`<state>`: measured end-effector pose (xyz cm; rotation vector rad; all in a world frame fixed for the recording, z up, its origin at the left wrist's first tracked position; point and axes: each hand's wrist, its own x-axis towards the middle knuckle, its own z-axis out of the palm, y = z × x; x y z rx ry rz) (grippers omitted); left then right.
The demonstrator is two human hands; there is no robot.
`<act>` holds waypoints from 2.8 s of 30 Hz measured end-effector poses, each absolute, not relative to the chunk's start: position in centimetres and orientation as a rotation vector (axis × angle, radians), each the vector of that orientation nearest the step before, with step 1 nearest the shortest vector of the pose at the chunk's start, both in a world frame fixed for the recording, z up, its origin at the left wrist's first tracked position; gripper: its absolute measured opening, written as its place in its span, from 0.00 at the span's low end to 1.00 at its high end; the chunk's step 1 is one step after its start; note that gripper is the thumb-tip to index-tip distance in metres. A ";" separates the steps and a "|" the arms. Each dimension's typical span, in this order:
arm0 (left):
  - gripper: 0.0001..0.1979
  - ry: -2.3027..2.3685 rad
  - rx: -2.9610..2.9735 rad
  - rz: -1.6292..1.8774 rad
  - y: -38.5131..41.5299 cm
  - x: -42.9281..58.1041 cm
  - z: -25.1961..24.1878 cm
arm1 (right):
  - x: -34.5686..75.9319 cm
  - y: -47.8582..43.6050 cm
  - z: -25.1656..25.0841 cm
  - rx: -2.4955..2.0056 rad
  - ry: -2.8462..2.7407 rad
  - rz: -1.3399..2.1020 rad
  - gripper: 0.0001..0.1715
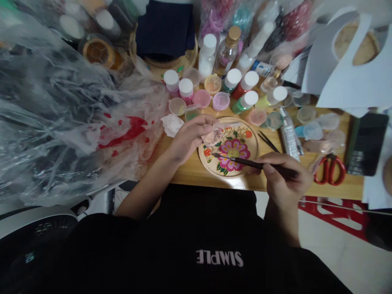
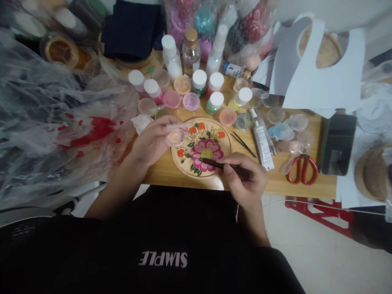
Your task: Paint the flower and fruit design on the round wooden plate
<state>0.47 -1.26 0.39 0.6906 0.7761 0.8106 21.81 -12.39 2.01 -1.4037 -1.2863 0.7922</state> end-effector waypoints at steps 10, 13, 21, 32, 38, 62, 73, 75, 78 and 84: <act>0.15 0.802 0.734 0.804 -1.3 0.3 0.3 | 21.8 -12.3 2.0 -1.395 -1.269 0.802 0.04; 0.15 0.778 0.698 0.817 -1.3 0.4 0.4 | 21.9 -12.3 2.0 -1.354 -1.281 0.821 0.05; 0.16 0.778 0.780 0.813 -1.3 0.3 0.2 | 22.4 -12.5 1.9 -1.379 -1.242 0.793 0.04; 0.17 0.791 0.726 0.805 -1.2 0.4 0.5 | 22.1 -12.6 1.9 -1.401 -1.279 0.797 0.04; 0.14 0.805 0.808 0.796 -1.4 0.2 0.0 | 22.2 -12.5 1.9 -1.405 -1.300 0.792 0.05; 0.17 0.784 0.742 0.817 -1.2 0.3 0.5 | 22.2 -12.5 2.0 -1.385 -1.326 0.816 0.05; 0.18 0.741 0.702 0.831 -1.2 0.2 0.1 | 22.2 -12.5 2.0 -1.377 -1.327 0.796 0.06; 0.17 0.740 0.699 0.829 -1.2 0.1 0.1 | 22.2 -12.5 1.9 -1.384 -1.322 0.797 0.07; 0.16 0.746 0.702 0.828 -1.3 0.2 0.2 | 22.2 -12.6 1.7 -1.378 -1.325 0.795 0.07; 0.18 0.737 0.665 0.837 -1.3 0.3 0.3 | 22.4 -12.7 1.5 -1.361 -1.312 0.790 0.08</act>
